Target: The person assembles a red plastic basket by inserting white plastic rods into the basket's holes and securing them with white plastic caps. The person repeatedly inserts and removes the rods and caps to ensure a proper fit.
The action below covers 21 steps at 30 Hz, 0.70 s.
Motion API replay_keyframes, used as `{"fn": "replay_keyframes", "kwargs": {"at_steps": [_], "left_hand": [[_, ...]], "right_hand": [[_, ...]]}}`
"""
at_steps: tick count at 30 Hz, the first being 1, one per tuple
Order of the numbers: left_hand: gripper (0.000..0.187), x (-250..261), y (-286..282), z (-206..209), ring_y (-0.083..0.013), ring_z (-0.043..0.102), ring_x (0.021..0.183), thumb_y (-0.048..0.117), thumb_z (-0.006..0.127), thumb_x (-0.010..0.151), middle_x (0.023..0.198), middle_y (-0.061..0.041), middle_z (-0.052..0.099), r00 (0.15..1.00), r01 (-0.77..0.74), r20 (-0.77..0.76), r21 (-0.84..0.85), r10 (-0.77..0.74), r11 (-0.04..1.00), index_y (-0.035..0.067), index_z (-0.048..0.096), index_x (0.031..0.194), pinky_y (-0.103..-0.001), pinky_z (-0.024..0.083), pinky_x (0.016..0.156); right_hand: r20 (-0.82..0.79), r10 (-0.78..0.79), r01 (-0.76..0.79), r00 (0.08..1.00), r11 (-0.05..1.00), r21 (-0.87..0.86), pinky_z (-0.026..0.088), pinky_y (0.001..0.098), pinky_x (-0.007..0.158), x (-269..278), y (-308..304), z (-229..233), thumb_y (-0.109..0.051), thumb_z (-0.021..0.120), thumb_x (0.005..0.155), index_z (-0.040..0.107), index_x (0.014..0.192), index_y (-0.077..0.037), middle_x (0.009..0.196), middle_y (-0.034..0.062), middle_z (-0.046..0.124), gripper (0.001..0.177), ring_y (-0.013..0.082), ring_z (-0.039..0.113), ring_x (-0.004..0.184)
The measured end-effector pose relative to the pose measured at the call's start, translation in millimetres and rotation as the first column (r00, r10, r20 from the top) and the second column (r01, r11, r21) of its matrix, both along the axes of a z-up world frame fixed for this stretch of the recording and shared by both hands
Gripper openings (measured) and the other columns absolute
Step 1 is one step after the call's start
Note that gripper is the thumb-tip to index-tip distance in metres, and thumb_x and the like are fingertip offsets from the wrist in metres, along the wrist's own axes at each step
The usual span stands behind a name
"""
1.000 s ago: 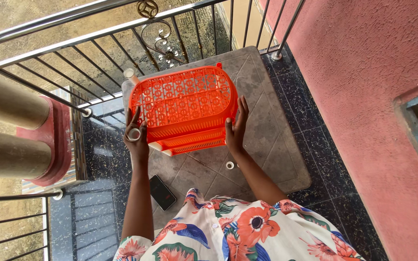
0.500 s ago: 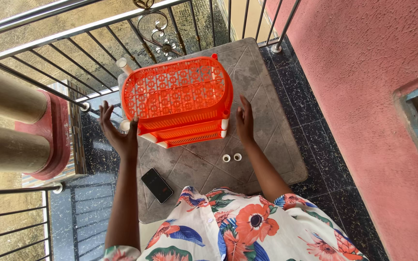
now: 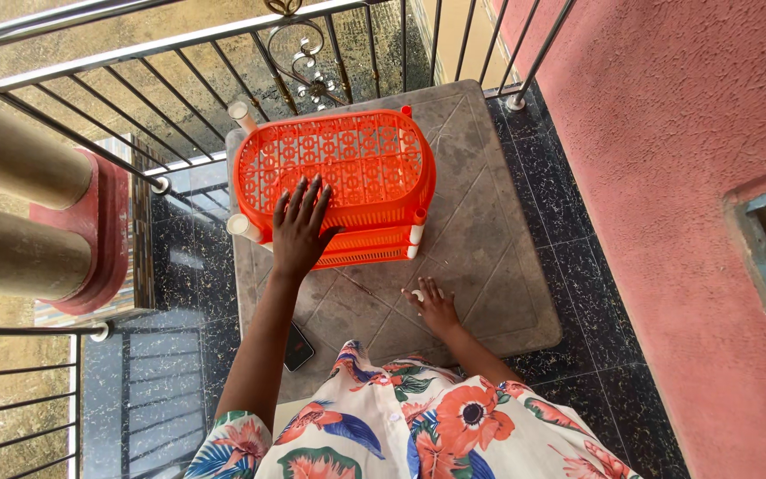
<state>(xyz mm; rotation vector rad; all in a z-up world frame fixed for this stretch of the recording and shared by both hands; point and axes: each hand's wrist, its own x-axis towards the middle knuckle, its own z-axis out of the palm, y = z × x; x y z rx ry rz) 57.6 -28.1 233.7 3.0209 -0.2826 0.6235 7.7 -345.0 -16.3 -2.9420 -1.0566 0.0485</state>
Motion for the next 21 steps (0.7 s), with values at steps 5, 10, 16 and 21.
{"fn": "replay_keyframes", "kwargs": {"at_steps": [5, 10, 16, 21], "left_hand": [[0.086, -5.5, -19.5, -5.6, -0.0291, 0.026, 0.152, 0.053, 0.067, 0.086, 0.165, -0.01, 0.031, 0.994, 0.011, -0.105, -0.024, -0.013, 1.0, 0.015, 0.037, 0.157, -0.056, 0.01, 0.124], [0.069, -1.2, -13.0, -34.1, -0.0293, 0.022, 0.159, 0.01, 0.055, 0.097, 0.171, -0.004, 0.029, 0.978, -0.207, 0.061, 0.311, 0.198, 0.927, 0.013, 0.035, 0.163, -0.064, 0.004, 0.126], [0.069, -2.8, 30.4, -69.1, -0.0294, 0.024, 0.156, -0.004, 0.05, 0.092, 0.168, 0.001, 0.036, 0.995, -0.044, 0.096, 0.215, 0.024, 0.976, 0.015, 0.041, 0.158, -0.073, -0.003, 0.119], [0.056, -13.4, 61.1, -52.2, -0.0319, 0.025, 0.157, 0.0, 0.055, 0.093, 0.164, -0.001, 0.04, 0.976, 0.218, 0.026, -0.003, -0.217, 0.976, 0.01, 0.048, 0.148, -0.073, -0.002, 0.123]], "right_hand": [[-0.425, -0.165, 0.366, 0.89, 0.814, 0.451, 0.057, 0.0429, 0.088, 14.5, -11.3, -3.9, -0.037, 0.059, 0.11, 0.058, 0.134, -0.019, 0.131, 0.0087, 0.067, 0.03, 0.0299, 0.068, 0.11], [-0.522, -0.357, 0.63, 0.774, 0.517, 0.58, 0.054, 0.0417, 0.073, 34.4, -25.1, 8.4, -0.034, 0.068, 0.093, 0.062, 0.125, -0.007, 0.1, 0.0112, 0.072, 0.042, 0.0284, 0.068, 0.088], [-0.921, 0.001, 0.863, 0.39, -0.349, 0.366, 0.037, 0.0255, 0.043, 72.5, -70.8, 32.7, -0.046, 0.063, 0.102, 0.062, 0.115, -0.008, 0.078, -0.0005, 0.058, 0.041, 0.0083, 0.054, 0.06], [-0.733, 0.194, 0.692, 0.652, -0.547, 0.471, 0.045, 0.0215, 0.049, 101.8, -96.4, 98.0, -0.035, 0.072, 0.096, 0.063, 0.118, -0.009, 0.084, 0.0, 0.063, 0.036, 0.007, 0.058, 0.062]]}}
